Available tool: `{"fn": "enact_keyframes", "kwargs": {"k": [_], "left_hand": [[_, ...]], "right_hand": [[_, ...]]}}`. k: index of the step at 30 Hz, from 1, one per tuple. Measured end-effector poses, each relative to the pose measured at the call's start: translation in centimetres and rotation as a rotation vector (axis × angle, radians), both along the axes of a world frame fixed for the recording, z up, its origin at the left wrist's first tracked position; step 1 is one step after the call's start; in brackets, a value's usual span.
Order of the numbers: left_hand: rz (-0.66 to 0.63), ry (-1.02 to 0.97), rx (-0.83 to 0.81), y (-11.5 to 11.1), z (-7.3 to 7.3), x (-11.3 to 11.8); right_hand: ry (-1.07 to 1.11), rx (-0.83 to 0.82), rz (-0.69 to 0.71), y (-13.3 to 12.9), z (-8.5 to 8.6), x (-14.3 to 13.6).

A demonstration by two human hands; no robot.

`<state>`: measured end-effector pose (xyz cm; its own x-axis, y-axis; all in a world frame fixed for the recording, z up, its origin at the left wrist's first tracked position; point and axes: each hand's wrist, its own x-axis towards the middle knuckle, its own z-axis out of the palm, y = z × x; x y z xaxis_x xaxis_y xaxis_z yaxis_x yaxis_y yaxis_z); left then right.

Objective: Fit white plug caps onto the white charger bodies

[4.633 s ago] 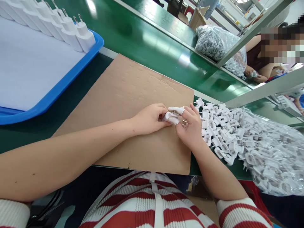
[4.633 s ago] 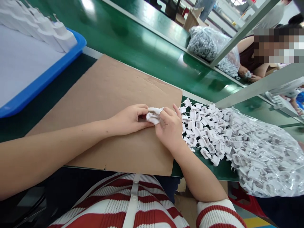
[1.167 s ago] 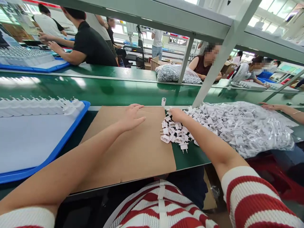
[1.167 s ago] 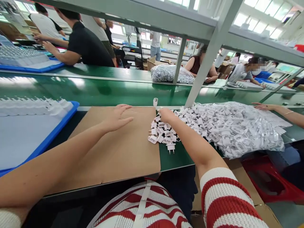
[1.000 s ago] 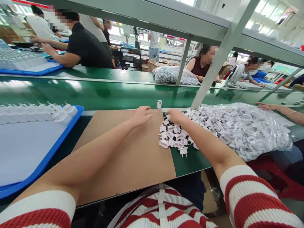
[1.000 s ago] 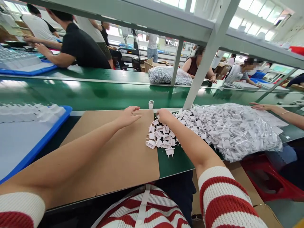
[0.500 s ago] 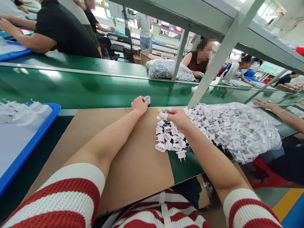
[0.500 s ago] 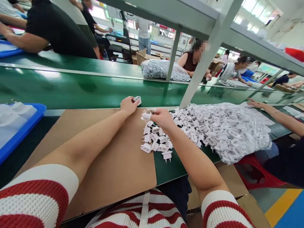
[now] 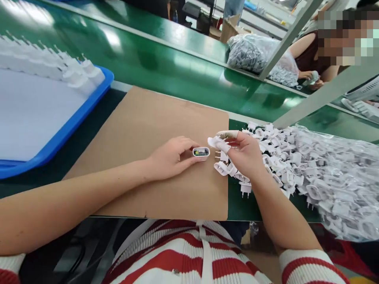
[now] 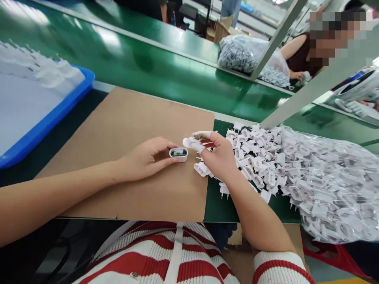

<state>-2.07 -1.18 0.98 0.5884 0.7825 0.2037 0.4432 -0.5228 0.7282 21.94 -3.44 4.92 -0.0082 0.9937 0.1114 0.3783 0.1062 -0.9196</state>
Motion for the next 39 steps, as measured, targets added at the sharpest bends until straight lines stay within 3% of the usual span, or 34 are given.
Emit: {"fn": "enact_keyframes", "kwargs": {"k": [8,28,34,39], "left_hand": [[-0.006,-0.157,-0.118,0.3,-1.3,0.1],[-0.077,-0.239,0.008,0.5,-1.6,-0.3],[-0.074,-0.24,-0.014,0.5,-1.5,-0.3],[-0.052,-0.22,-0.033,0.3,-1.1,-0.2]], "right_hand": [[-0.46,0.38,0.182,-2.1,-0.7,-1.9],[-0.704,0.601,0.218,-1.8,-0.9,-2.7],[-0.648,0.54,0.202,-1.5,-1.0,-3.0],[-0.733,0.583,0.17,-1.5,-1.0,-3.2]]}}
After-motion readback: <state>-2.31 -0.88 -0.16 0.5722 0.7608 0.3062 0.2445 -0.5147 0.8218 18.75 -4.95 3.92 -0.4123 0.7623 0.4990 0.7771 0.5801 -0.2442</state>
